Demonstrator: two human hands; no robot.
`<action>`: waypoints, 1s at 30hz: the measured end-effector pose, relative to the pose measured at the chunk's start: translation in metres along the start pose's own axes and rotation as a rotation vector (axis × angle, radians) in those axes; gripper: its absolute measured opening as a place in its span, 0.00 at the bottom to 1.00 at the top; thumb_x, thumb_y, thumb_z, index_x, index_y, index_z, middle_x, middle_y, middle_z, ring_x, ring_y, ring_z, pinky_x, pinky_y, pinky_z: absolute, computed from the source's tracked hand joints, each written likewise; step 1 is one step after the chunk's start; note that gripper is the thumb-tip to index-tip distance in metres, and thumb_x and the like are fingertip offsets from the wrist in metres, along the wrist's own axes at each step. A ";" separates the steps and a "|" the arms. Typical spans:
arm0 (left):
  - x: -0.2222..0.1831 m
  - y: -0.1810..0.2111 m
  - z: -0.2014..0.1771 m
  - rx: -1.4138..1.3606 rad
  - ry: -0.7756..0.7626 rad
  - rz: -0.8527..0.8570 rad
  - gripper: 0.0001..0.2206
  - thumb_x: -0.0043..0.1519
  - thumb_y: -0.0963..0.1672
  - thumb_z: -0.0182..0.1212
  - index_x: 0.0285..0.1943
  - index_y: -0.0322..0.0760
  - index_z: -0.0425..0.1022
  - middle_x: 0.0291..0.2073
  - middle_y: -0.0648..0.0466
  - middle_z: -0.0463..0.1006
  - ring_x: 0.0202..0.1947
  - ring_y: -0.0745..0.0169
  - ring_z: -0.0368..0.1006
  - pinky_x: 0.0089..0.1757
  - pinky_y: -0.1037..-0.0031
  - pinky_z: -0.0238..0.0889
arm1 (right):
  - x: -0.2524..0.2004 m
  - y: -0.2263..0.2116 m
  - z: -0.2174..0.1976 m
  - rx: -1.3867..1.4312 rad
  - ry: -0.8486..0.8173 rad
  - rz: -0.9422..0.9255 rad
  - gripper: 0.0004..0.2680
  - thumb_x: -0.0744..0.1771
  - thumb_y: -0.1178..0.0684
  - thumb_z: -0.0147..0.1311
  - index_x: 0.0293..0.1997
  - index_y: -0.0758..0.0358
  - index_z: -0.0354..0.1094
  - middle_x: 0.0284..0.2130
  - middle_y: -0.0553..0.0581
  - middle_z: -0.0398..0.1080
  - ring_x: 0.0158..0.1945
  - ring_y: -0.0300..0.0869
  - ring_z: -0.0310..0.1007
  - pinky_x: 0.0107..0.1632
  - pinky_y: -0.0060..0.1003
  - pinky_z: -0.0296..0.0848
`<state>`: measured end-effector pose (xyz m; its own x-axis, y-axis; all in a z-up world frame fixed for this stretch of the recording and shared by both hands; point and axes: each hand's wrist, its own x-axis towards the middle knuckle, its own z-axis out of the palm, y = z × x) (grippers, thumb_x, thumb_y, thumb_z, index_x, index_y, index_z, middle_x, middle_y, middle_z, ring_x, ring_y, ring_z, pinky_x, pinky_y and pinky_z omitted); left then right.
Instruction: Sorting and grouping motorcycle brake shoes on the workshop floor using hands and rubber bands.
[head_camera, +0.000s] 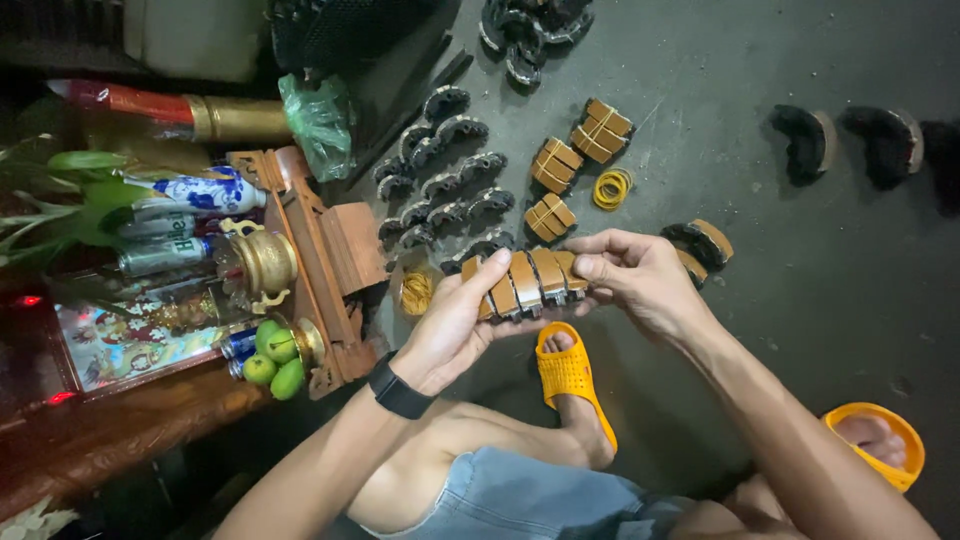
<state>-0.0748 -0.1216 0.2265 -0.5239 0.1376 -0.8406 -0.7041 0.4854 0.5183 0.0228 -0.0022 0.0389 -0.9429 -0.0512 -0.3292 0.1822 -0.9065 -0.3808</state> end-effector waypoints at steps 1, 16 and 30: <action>-0.001 0.001 0.001 0.000 0.000 0.000 0.22 0.69 0.51 0.51 0.62 0.28 0.70 0.52 0.41 0.80 0.50 0.51 0.80 0.48 0.57 0.78 | 0.000 0.001 0.000 0.000 0.001 0.000 0.17 0.64 0.51 0.62 0.55 0.73 0.72 0.38 0.58 0.76 0.35 0.39 0.77 0.37 0.38 0.81; 0.000 -0.001 -0.005 0.006 -0.007 0.023 0.22 0.68 0.49 0.53 0.63 0.26 0.70 0.50 0.41 0.80 0.47 0.51 0.80 0.46 0.55 0.78 | -0.007 -0.002 0.003 -0.066 -0.013 -0.055 0.17 0.63 0.55 0.64 0.56 0.72 0.71 0.38 0.60 0.78 0.37 0.39 0.78 0.39 0.37 0.82; -0.008 0.000 0.005 0.110 0.054 0.070 0.21 0.64 0.48 0.58 0.60 0.29 0.74 0.47 0.46 0.82 0.43 0.58 0.81 0.42 0.59 0.79 | -0.013 0.001 -0.001 -0.093 -0.060 -0.125 0.18 0.62 0.61 0.65 0.56 0.72 0.70 0.37 0.57 0.77 0.38 0.38 0.79 0.42 0.34 0.81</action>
<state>-0.0681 -0.1183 0.2330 -0.5971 0.1296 -0.7916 -0.6095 0.5683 0.5528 0.0354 -0.0020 0.0419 -0.9742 0.0327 -0.2233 0.0843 -0.8650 -0.4947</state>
